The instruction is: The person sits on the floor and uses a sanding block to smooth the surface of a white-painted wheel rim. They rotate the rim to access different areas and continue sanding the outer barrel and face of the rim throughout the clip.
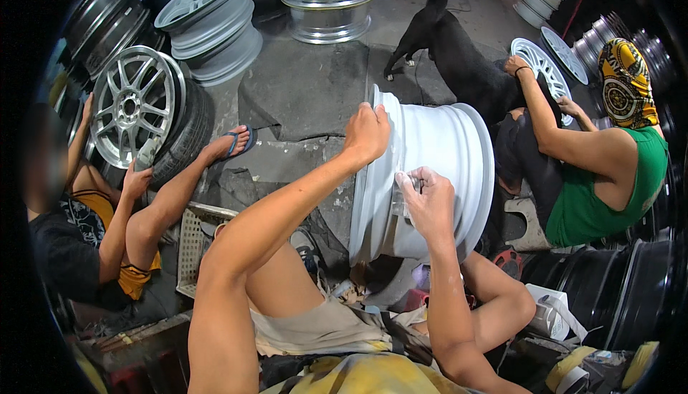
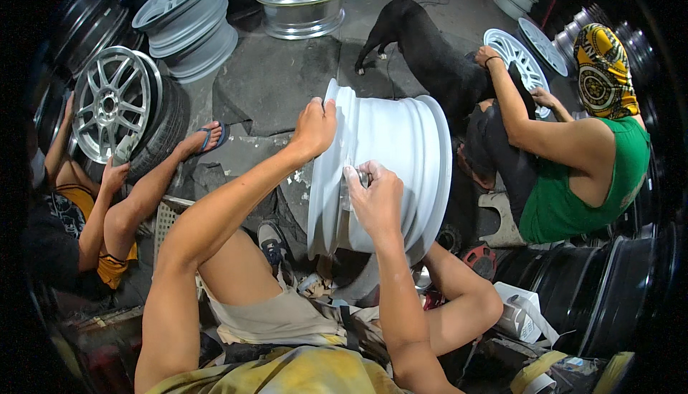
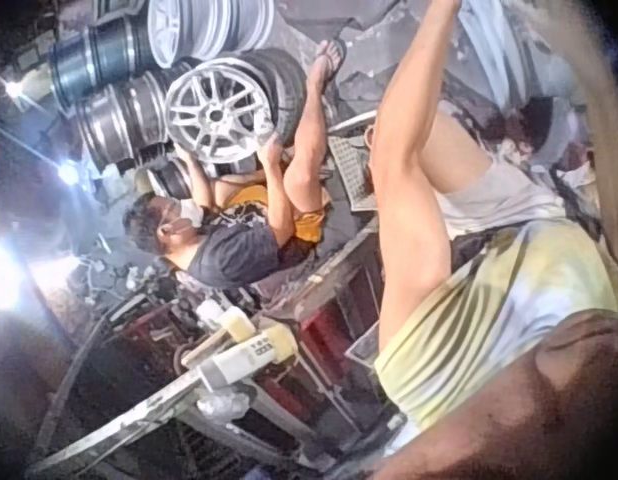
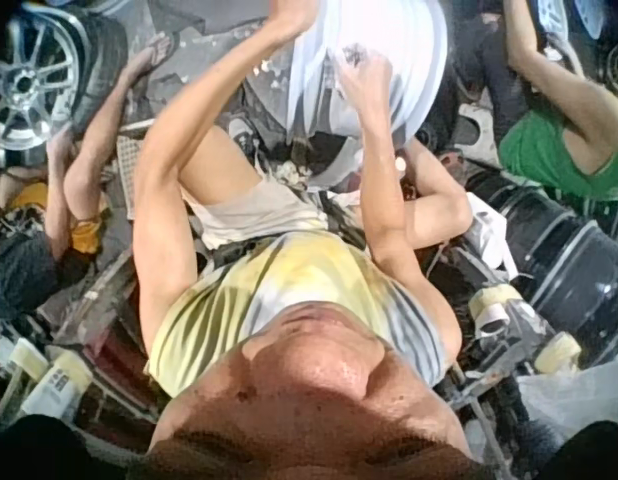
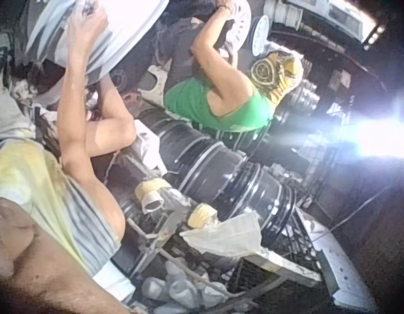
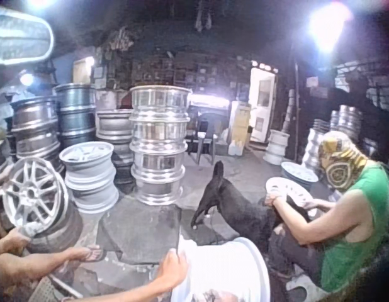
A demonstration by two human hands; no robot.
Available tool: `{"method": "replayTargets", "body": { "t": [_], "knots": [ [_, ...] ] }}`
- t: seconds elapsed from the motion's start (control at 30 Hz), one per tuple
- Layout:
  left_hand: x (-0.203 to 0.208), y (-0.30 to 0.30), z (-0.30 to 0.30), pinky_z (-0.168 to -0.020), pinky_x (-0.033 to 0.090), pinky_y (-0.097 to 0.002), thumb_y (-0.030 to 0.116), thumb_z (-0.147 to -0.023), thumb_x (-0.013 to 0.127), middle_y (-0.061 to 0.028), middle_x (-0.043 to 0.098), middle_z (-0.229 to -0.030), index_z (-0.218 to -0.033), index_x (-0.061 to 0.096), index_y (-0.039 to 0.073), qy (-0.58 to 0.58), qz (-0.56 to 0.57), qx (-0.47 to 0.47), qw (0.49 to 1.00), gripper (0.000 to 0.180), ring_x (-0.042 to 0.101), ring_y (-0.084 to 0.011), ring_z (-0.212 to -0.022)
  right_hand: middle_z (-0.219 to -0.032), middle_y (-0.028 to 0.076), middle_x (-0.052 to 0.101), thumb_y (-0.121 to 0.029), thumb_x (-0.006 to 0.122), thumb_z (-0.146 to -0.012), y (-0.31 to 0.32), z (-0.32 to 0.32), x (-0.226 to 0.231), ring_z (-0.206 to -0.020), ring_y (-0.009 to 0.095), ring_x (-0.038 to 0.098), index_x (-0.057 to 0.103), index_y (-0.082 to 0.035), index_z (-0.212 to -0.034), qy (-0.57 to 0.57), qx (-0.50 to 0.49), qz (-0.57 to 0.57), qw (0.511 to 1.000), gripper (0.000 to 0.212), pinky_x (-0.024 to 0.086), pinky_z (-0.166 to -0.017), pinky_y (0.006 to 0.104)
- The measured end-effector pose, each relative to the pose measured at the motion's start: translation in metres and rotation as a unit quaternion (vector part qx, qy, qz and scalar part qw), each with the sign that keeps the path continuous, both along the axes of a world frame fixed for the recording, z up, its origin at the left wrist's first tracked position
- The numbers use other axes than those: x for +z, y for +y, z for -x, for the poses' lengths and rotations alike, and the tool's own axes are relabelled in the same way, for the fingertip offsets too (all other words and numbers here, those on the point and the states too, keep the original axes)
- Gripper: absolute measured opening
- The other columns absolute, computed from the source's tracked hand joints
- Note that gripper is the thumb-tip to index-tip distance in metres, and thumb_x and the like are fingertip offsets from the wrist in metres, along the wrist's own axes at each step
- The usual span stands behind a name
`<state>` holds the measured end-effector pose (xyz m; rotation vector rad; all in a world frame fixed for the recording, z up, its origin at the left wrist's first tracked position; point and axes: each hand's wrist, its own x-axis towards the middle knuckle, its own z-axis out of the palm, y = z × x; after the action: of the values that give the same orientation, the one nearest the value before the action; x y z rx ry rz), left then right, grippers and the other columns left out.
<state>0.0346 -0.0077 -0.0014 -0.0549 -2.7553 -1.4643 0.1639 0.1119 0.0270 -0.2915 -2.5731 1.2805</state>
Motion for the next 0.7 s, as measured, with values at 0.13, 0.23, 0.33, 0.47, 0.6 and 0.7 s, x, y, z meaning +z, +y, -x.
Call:
{"method": "replayTargets", "body": {
  "t": [0.13, 0.23, 0.33, 0.47, 0.6, 0.7],
  "knots": [
    [0.001, 0.002, 0.001, -0.092, 0.048, -0.0562, 0.030, -0.103, 0.044, -0.0391, 0.065, -0.099, -0.103, 0.058, -0.012, 0.001, -0.003, -0.005, 1.000, 0.044, 0.064, -0.0535, -0.099, -0.055, 0.018, 0.056, -0.025, 0.071, -0.086, 0.005, 0.024, 0.007, -0.048, 0.029, 0.054, 0.068, 0.004, -0.077, 0.008, -0.021, -0.030, 0.999, 0.031, 0.044, -0.054, 0.0399],
    [0.003, -0.002, 0.005, -0.092, 0.048, -0.0564, 0.030, -0.103, 0.044, -0.0393, 0.065, -0.100, -0.104, 0.058, -0.012, 0.004, -0.003, -0.012, 1.000, 0.044, 0.064, -0.0537, -0.100, -0.053, 0.010, 0.048, -0.020, 0.075, -0.086, 0.006, 0.017, -0.002, -0.052, 0.012, 0.043, 0.068, 0.006, -0.079, 0.043, 0.014, -0.014, 0.999, 0.027, 0.038, -0.051, 0.0335],
    [-0.002, -0.003, 0.001, -0.092, 0.048, -0.0563, 0.030, -0.103, 0.044, -0.0390, 0.065, -0.102, -0.105, 0.059, -0.012, -0.003, -0.001, 0.002, 1.000, 0.045, 0.063, -0.0539, -0.101, -0.056, 0.013, 0.052, -0.019, 0.074, -0.085, 0.001, 0.004, 0.004, -0.052, 0.016, 0.046, 0.067, 0.005, -0.079, -0.005, 0.012, -0.035, 0.999, 0.026, 0.041, -0.054, 0.0350],
    [0.006, 0.001, 0.003, -0.093, 0.048, -0.0559, 0.031, -0.103, 0.043, -0.0388, 0.065, -0.103, -0.106, 0.059, -0.012, -0.022, 0.007, -0.009, 1.000, 0.046, 0.063, -0.0539, -0.103, -0.062, 0.018, 0.060, -0.018, 0.073, -0.085, -0.004, 0.021, 0.002, -0.054, 0.025, 0.059, 0.066, 0.004, -0.080, 0.110, -0.004, -0.059, 0.992, 0.023, 0.046, -0.058, 0.0384],
    [0.002, -0.002, 0.006, -0.094, 0.048, -0.0557, 0.031, -0.103, 0.043, -0.0392, 0.065, -0.103, -0.105, 0.059, -0.012, -0.018, 0.011, -0.010, 1.000, 0.046, 0.063, -0.0537, -0.103, -0.068, 0.018, 0.064, -0.012, 0.073, -0.084, -0.013, -0.006, -0.003, -0.061, 0.034, 0.065, 0.064, 0.002, -0.080, 0.121, 0.016, -0.089, 0.989, 0.017, 0.049, -0.061, 0.0417],
    [0.002, 0.000, 0.006, -0.093, 0.048, -0.0555, 0.031, -0.103, 0.043, -0.0391, 0.065, -0.103, -0.104, 0.059, -0.013, 0.006, -0.001, -0.004, 1.000, 0.047, 0.063, -0.0534, -0.103, -0.071, 0.017, 0.064, -0.009, 0.074, -0.082, -0.010, 0.004, -0.003, -0.064, 0.037, 0.064, 0.063, 0.001, -0.080, 0.157, 0.030, -0.107, 0.981, 0.015, 0.050, -0.061, 0.0426]
  ]
}}
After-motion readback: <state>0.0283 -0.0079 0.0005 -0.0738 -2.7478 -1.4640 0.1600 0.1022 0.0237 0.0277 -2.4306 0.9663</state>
